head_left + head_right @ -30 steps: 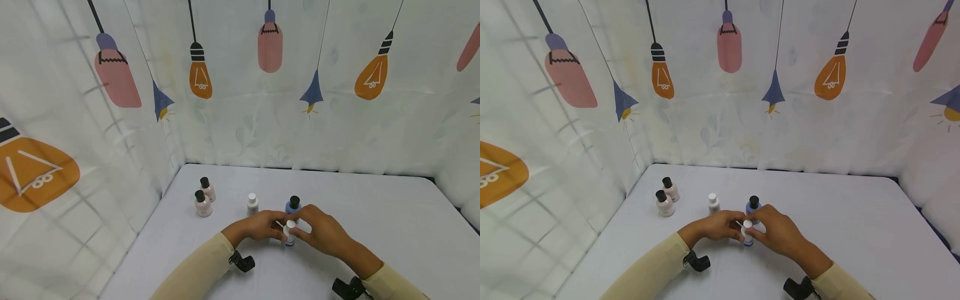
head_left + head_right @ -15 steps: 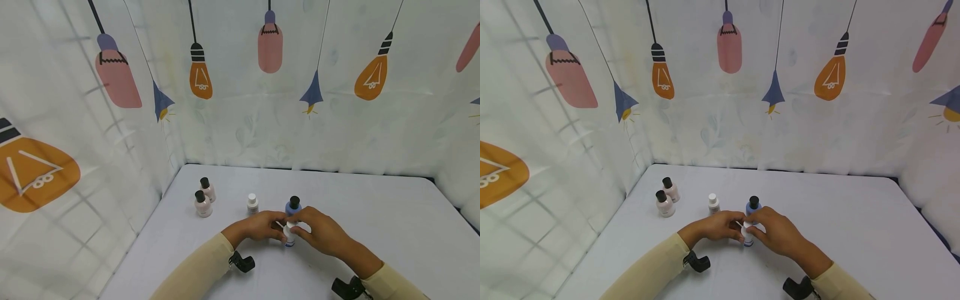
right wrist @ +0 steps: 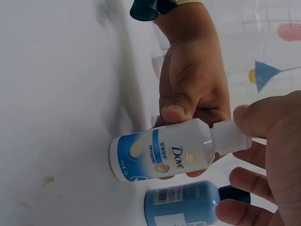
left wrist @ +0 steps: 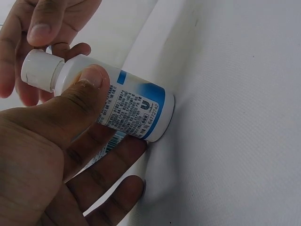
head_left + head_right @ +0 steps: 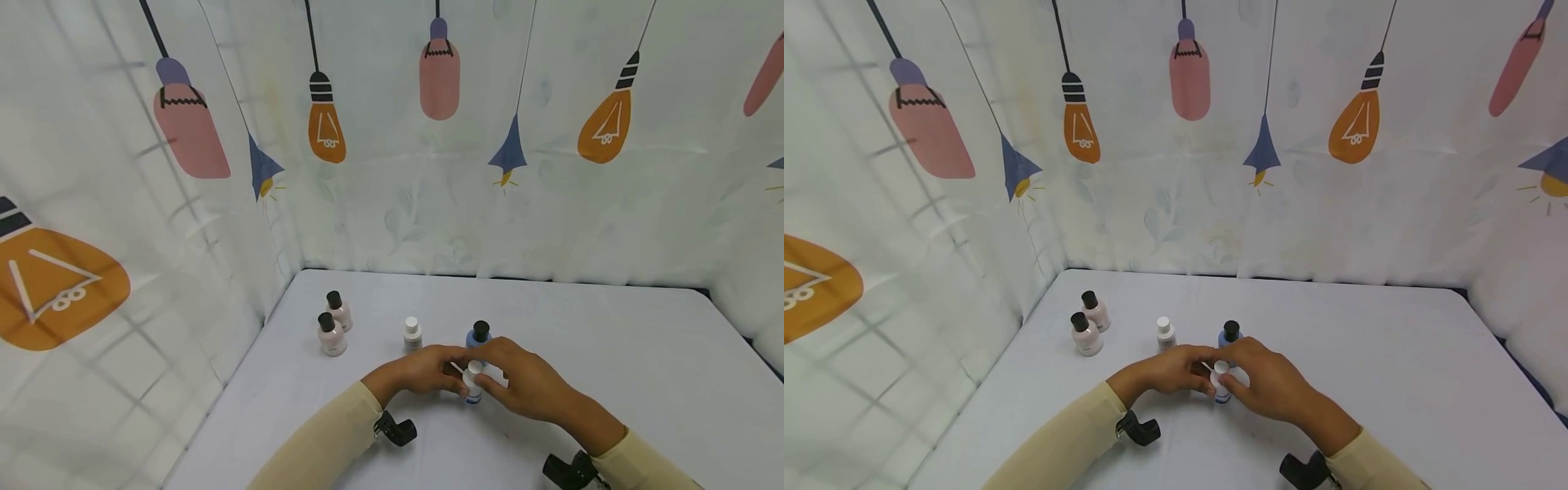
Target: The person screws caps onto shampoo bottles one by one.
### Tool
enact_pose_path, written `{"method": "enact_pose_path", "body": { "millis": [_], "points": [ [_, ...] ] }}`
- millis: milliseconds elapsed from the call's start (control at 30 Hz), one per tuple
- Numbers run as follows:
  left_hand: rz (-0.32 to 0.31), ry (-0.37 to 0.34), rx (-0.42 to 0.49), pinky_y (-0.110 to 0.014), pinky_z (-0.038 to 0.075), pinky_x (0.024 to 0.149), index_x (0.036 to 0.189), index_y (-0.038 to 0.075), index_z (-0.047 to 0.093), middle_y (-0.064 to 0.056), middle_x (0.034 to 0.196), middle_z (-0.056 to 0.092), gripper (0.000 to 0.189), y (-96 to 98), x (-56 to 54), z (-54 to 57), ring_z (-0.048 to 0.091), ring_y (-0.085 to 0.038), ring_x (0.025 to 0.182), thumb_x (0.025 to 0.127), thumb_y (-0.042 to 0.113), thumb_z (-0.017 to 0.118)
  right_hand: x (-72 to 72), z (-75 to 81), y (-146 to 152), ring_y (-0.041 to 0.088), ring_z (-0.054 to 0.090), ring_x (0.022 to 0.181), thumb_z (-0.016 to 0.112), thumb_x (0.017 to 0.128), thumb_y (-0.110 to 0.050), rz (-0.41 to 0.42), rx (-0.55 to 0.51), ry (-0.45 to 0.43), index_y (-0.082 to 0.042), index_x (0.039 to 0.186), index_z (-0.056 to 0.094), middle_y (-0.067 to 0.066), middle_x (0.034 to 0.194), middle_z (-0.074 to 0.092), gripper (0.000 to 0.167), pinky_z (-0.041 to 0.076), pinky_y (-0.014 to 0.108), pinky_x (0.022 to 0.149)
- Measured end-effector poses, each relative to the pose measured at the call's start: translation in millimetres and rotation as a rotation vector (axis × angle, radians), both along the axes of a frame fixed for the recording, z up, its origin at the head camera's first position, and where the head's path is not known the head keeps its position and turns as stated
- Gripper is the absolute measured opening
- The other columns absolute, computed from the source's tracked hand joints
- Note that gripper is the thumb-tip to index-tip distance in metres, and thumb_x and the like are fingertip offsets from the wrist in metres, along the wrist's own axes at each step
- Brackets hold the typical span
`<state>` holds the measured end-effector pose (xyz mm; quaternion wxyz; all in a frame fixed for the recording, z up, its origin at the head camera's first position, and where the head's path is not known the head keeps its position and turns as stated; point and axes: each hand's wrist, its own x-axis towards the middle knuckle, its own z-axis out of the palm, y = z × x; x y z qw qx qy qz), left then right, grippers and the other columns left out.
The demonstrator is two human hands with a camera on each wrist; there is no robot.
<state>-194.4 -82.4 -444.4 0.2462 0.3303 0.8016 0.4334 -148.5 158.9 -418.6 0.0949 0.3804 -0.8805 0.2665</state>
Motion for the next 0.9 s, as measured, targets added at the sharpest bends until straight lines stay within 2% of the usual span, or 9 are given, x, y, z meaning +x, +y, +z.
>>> {"method": "enact_pose_path", "body": {
  "millis": [100, 200, 433, 600, 800, 900],
  "points": [
    [-0.006, 0.004, 0.002, -0.02, 0.052, 0.09, 0.133, 0.014, 0.062, 0.009, 0.12, 0.066, 0.044, 0.2, 0.1, 0.1, 0.066, -0.004, 0.108, 0.092, 0.014, 0.079, -1.7, 0.7, 0.2, 0.013, 0.06, 0.114, 0.078, 0.093, -0.016, 0.039, 0.024, 0.034, -0.021, 0.13, 0.068, -0.011, 0.127, 0.064, 0.039, 0.056, 0.035, 0.083],
    [-0.012, 0.002, 0.006, -0.02, 0.051, 0.09, 0.127, 0.014, 0.063, 0.009, 0.119, 0.067, 0.037, 0.5, 0.0, 0.2, 0.066, -0.004, 0.108, 0.092, 0.013, 0.078, -2.7, -0.1, -0.4, 0.012, 0.061, 0.113, 0.079, 0.092, -0.015, 0.04, 0.03, 0.054, -0.018, 0.123, 0.071, -0.011, 0.122, 0.066, 0.033, 0.056, 0.037, 0.087],
    [-0.015, 0.004, 0.007, -0.02, 0.051, 0.09, 0.123, 0.014, 0.064, 0.011, 0.116, 0.066, 0.034, 1.3, -0.2, 0.6, 0.065, -0.003, 0.108, 0.092, 0.013, 0.079, -1.6, -3.7, -3.6, 0.009, 0.064, 0.102, 0.082, 0.09, -0.027, -0.058, 0.007, 0.035, -0.02, 0.117, 0.072, -0.011, 0.11, 0.066, 0.03, 0.057, 0.033, 0.08],
    [-0.015, 0.011, 0.007, -0.02, 0.051, 0.09, 0.124, 0.014, 0.064, 0.01, 0.117, 0.066, 0.035, 1.1, -0.6, 0.3, 0.065, -0.002, 0.107, 0.092, 0.013, 0.078, -0.4, -4.8, -4.2, 0.01, 0.065, 0.101, 0.082, 0.09, -0.032, -0.094, 0.033, 0.016, -0.023, 0.12, 0.071, -0.01, 0.111, 0.065, 0.033, 0.057, 0.032, 0.078],
    [0.014, -0.012, -0.006, -0.02, 0.052, 0.089, 0.135, 0.013, 0.061, 0.01, 0.117, 0.066, 0.047, 0.1, 0.4, -0.2, 0.066, -0.003, 0.105, 0.091, 0.014, 0.08, 0.3, -0.9, -0.7, 0.012, 0.061, 0.112, 0.079, 0.093, -0.028, -0.018, 0.026, 0.026, -0.025, 0.134, 0.065, -0.008, 0.125, 0.063, 0.043, 0.056, 0.031, 0.077],
    [0.015, 0.001, -0.016, -0.02, 0.052, 0.089, 0.131, 0.015, 0.063, 0.01, 0.117, 0.067, 0.043, 0.2, 0.4, -0.6, 0.066, -0.004, 0.105, 0.091, 0.015, 0.08, -0.4, 1.1, 0.1, 0.014, 0.061, 0.114, 0.08, 0.092, -0.018, 0.028, 0.029, 0.046, -0.022, 0.132, 0.066, -0.008, 0.126, 0.064, 0.042, 0.056, 0.033, 0.079]
  ]
}}
